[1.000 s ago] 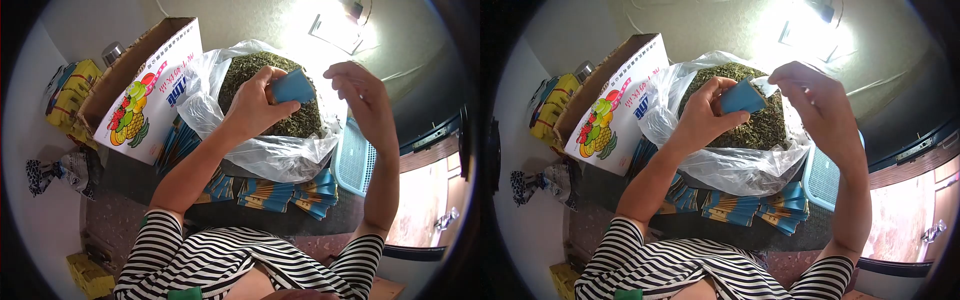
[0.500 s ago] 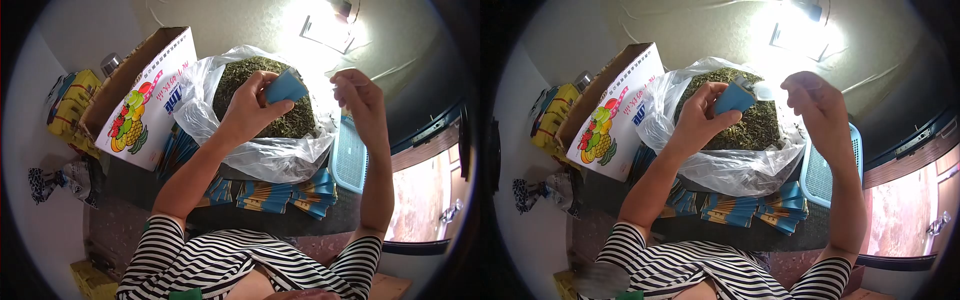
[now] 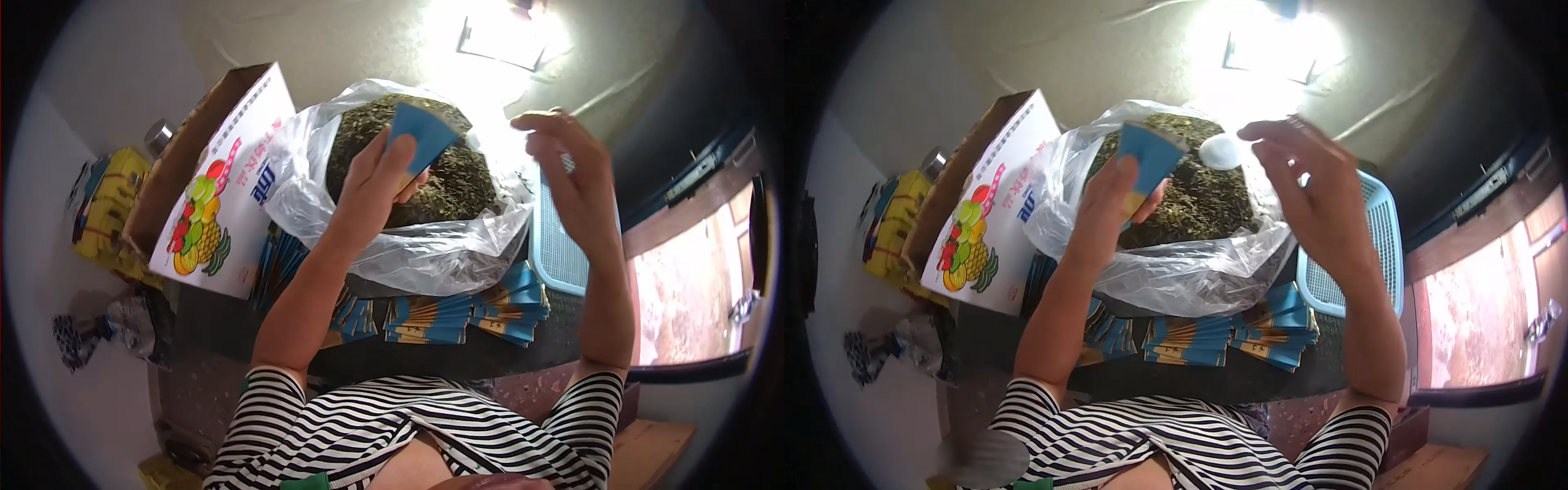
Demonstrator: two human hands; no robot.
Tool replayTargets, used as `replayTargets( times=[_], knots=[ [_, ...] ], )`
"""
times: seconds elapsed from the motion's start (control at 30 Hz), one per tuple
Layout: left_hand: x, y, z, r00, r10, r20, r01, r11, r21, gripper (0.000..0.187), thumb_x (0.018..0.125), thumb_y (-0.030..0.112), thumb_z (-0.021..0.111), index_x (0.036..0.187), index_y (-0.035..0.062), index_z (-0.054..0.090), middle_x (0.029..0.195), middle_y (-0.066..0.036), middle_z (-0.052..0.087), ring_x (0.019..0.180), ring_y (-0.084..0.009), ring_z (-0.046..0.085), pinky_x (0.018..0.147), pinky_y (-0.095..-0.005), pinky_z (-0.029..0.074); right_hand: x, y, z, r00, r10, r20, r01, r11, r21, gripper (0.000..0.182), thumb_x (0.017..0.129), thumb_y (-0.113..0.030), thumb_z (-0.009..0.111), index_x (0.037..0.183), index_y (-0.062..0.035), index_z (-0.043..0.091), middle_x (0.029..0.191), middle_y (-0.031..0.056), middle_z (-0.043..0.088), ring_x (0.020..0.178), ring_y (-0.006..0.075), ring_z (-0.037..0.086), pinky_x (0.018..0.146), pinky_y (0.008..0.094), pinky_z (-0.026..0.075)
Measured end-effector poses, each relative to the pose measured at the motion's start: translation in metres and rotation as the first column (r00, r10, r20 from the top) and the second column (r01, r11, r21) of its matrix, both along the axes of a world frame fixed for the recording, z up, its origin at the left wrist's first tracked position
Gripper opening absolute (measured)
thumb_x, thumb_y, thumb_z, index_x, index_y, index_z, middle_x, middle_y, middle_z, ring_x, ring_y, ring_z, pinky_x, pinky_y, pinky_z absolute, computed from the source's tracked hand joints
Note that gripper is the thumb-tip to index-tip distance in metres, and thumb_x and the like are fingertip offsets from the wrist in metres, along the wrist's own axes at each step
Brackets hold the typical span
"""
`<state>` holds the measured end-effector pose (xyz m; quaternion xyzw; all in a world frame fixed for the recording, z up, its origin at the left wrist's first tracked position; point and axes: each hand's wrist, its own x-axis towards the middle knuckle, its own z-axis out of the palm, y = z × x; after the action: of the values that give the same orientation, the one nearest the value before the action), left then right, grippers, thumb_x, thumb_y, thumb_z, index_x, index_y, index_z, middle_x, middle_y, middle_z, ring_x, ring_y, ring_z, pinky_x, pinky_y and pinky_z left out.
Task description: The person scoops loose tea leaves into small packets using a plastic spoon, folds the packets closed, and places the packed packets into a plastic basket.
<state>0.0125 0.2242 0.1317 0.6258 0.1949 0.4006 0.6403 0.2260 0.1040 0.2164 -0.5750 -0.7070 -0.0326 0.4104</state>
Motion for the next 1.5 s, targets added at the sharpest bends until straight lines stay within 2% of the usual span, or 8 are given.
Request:
replayTargets(
  times=[0.13, 0.27, 0.5, 0.93, 1.1, 1.27, 1.37, 1.5],
  knots=[
    [0.001, -0.016, -0.010, 0.984, -0.103, 0.148, 0.096, 0.994, 0.056, 0.052, 0.101, 0.051, 0.051, 0.111, 0.0008, 0.057, 0.085, -0.004, 0.059, 0.063, -0.0081, 0.044, 0.058, -0.0256, 0.038, 0.002, -0.002, -0.045, 0.997, 0.001, -0.076, 0.002, 0.999, 0.042, 0.016, 0.096, -0.011, 0.062, 0.108, -0.0033, 0.071, 0.100, 0.0152, 0.068, 0.087, 0.0277, 0.069, 0.074, 0.0404, 0.055],
    [0.002, -0.056, -0.012, 0.975, -0.166, 0.145, 0.164, 0.986, 0.026, 0.060, 0.090, 0.047, 0.070, 0.123, -0.0013, 0.056, 0.089, -0.004, 0.060, 0.067, -0.0070, 0.048, 0.059, -0.0231, 0.038, -0.001, -0.020, -0.053, 0.993, 0.105, 0.062, -0.119, 0.948, 0.296, 0.019, 0.091, -0.003, 0.058, 0.110, -0.0028, 0.064, 0.093, 0.0155, 0.069, 0.086, 0.0336, 0.069, 0.075, 0.0427, 0.056],
    [-0.006, -0.112, -0.025, 0.959, -0.283, -0.022, 0.280, 0.956, -0.086, 0.053, 0.082, 0.012, 0.077, 0.129, -0.0029, 0.056, 0.111, -0.008, 0.066, 0.100, -0.0140, 0.063, 0.086, -0.0293, 0.051, -0.017, -0.090, -0.068, 0.918, 0.332, -0.216, -0.332, 0.942, 0.038, 0.017, 0.092, -0.017, 0.066, 0.104, -0.0041, 0.062, 0.077, 0.0104, 0.065, 0.067, 0.0283, 0.068, 0.060, 0.0388, 0.053],
    [0.030, -0.141, -0.061, 0.770, -0.589, -0.246, 0.561, 0.808, -0.178, 0.031, 0.101, 0.010, 0.058, 0.131, 0.0005, 0.055, 0.090, 0.000, 0.059, 0.078, -0.0078, 0.053, 0.073, -0.0255, 0.046, 0.018, -0.146, -0.070, 0.908, 0.095, -0.408, -0.167, 0.975, -0.146, 0.010, 0.089, -0.006, 0.067, 0.095, 0.0009, 0.068, 0.082, 0.0111, 0.068, 0.070, 0.0238, 0.069, 0.062, 0.0314, 0.052],
    [0.036, -0.157, -0.089, 0.874, -0.378, -0.305, 0.452, 0.863, 0.226, 0.017, 0.095, 0.000, 0.061, 0.110, 0.0014, 0.068, 0.081, -0.006, 0.062, 0.070, -0.0139, 0.057, 0.063, -0.0297, 0.046, 0.085, -0.153, -0.063, 0.821, -0.333, -0.464, 0.319, 0.941, -0.111, 0.007, 0.094, -0.004, 0.064, 0.094, 0.0007, 0.069, 0.070, -0.0016, 0.057, 0.064, 0.0024, 0.048, 0.057, 0.0207, 0.039],
    [0.020, -0.174, -0.140, 0.966, -0.070, -0.248, 0.228, 0.678, 0.699, 0.025, 0.077, 0.002, 0.073, 0.101, 0.0067, 0.072, 0.086, -0.005, 0.065, 0.076, -0.0223, 0.064, 0.068, -0.0347, 0.048, 0.195, -0.096, -0.098, 0.830, -0.502, -0.243, 0.472, 0.864, -0.174, 0.015, 0.097, -0.012, 0.062, 0.098, 0.0018, 0.069, 0.070, 0.0031, 0.060, 0.064, 0.0074, 0.052, 0.061, 0.0268, 0.044],
    [0.020, -0.179, -0.153, 0.969, -0.067, -0.240, 0.248, 0.326, 0.912, 0.027, 0.069, 0.011, 0.075, 0.096, 0.0126, 0.074, 0.093, -0.001, 0.067, 0.090, -0.0184, 0.063, 0.083, -0.0376, 0.044, 0.228, -0.054, -0.114, 0.825, -0.528, -0.201, 0.514, 0.849, -0.121, 0.016, 0.096, -0.013, 0.062, 0.097, 0.0014, 0.069, 0.072, 0.0072, 0.066, 0.065, 0.0119, 0.060, 0.063, 0.0290, 0.048],
    [0.028, -0.175, -0.152, 0.967, -0.054, -0.248, 0.245, 0.454, 0.857, 0.028, 0.070, 0.011, 0.076, 0.098, 0.0124, 0.074, 0.092, 0.000, 0.067, 0.089, -0.0188, 0.063, 0.083, -0.0376, 0.044, 0.263, -0.011, -0.127, 0.821, -0.567, -0.064, 0.546, 0.814, -0.200, 0.018, 0.092, -0.016, 0.064, 0.096, 0.0003, 0.070, 0.074, 0.0106, 0.070, 0.069, 0.0186, 0.068, 0.067, 0.0328, 0.052]
  ],
)
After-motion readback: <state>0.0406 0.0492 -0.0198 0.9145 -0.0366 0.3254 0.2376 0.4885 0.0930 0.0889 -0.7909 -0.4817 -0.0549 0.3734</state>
